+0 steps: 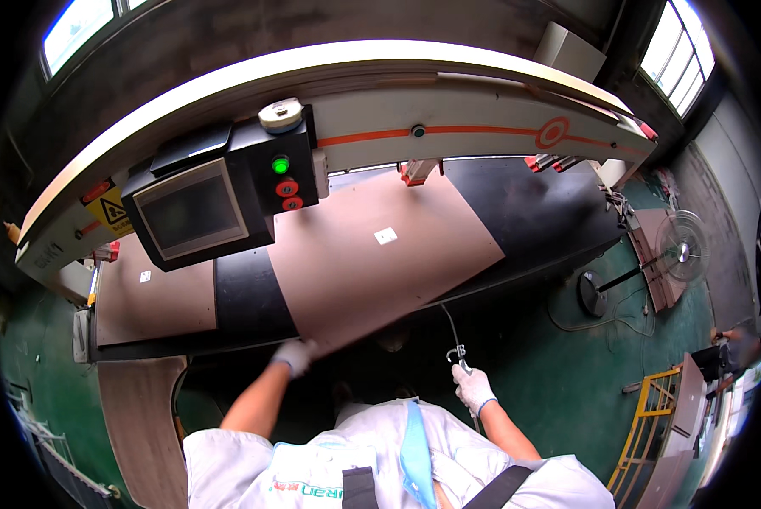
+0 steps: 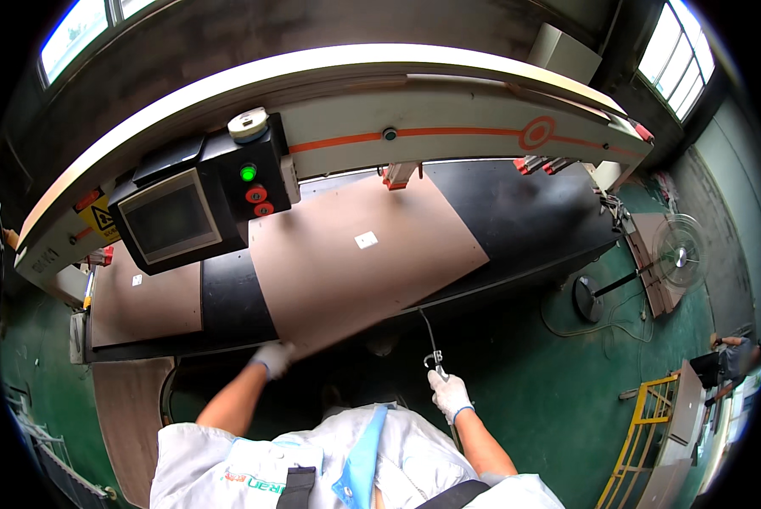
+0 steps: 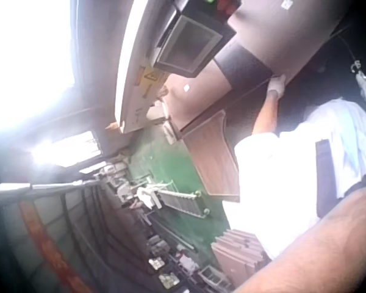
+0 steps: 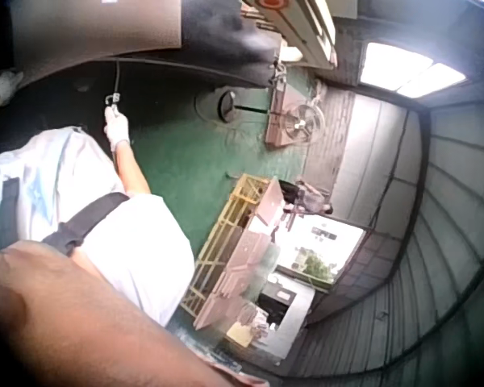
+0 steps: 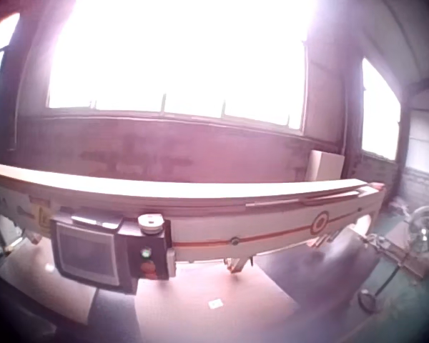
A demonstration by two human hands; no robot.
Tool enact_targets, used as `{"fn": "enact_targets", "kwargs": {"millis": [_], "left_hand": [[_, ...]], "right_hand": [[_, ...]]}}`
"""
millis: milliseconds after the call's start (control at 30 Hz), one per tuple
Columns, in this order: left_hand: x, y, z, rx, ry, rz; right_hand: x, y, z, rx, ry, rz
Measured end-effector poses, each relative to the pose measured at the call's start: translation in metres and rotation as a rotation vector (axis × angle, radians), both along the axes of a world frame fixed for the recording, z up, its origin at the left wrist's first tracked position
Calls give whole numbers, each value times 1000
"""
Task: The person applies adhesive to various wooden panels using a spray applicator, moving the panels onto and off a machine table and stacking them on a nearby cart.
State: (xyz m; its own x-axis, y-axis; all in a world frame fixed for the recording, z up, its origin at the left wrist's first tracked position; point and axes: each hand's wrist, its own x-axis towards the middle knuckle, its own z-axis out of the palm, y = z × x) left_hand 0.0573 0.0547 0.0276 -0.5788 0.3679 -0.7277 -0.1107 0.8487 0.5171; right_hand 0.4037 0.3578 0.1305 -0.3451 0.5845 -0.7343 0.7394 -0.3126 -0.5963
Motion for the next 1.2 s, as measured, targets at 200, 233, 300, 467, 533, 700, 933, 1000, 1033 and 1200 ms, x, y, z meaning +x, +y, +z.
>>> {"fn": "enact_targets", "kwargs": {"millis": [200, 233, 300, 467, 533, 700, 933, 1000, 1033, 1200], "left_hand": [[204, 101, -14, 402, -163, -270], [182, 117, 29, 243, -110, -109], [150, 114, 53, 220, 532, 40], [188, 128, 13, 119, 201, 94], [207, 147, 1, 198, 102, 24], [197, 91, -7, 292, -105, 402], [193, 29, 7, 119, -150, 710], [177, 31, 5, 120, -102, 729], [167, 33, 6, 119, -59, 737], [137, 35, 2, 121, 15, 800]], "right_hand": [[91, 71, -81, -123, 244, -328], [118, 85, -95, -83, 305, -406], [149, 120, -81, 73, 192, -279], [175, 184, -58, 87, 0, -282], [180, 192, -77, 158, 64, -296], [125, 179, -80, 83, 134, -180], [25, 172, -67, -64, 230, 65], [11, 172, -68, -77, 225, 147], [4, 171, -69, -68, 241, 158], [-22, 161, -85, -10, 298, 156]]}}
